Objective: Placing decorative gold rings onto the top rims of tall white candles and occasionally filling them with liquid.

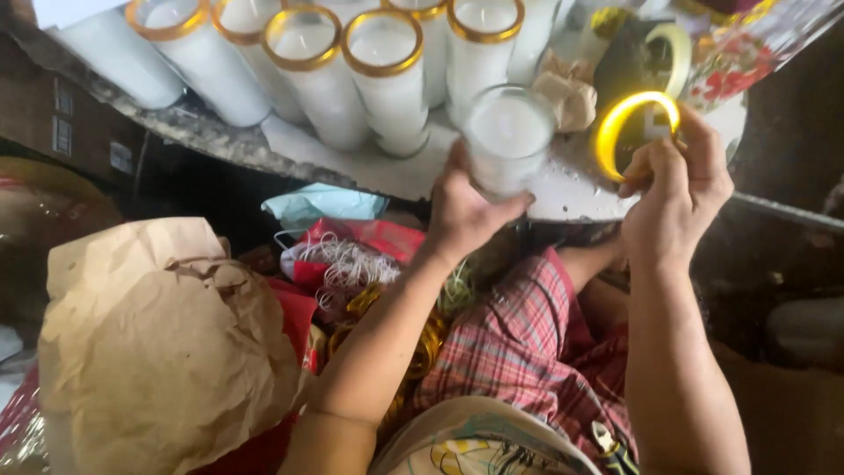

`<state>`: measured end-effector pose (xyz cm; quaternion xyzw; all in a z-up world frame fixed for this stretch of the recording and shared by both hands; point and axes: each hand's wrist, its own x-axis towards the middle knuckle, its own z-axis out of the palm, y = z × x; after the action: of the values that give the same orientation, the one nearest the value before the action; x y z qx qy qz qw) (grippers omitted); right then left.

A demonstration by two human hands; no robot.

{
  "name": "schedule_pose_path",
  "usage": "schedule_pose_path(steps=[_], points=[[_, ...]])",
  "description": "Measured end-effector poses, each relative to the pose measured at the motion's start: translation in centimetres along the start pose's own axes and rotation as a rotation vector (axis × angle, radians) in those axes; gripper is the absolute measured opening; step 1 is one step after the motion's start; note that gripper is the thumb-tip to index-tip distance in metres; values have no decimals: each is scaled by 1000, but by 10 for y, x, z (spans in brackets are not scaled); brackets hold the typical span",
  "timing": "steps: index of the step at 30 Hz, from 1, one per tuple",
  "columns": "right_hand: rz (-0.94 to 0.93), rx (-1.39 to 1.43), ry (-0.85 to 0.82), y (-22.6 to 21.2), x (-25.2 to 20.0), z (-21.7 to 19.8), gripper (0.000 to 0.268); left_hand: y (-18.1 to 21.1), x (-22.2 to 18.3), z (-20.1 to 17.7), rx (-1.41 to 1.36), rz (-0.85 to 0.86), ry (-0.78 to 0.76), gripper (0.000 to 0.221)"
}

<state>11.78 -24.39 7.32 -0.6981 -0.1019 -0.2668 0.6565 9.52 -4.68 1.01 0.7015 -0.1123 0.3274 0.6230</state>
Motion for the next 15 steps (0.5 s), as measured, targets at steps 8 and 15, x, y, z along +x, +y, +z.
schedule_pose_path(steps=[8,15], points=[[-161,-198,-342,-41,45,22,12,4,20,13,73,-27,-143,111],[-324,-454,-619,-50,53,49,29,47,47,-6,36,61,-151,96]])
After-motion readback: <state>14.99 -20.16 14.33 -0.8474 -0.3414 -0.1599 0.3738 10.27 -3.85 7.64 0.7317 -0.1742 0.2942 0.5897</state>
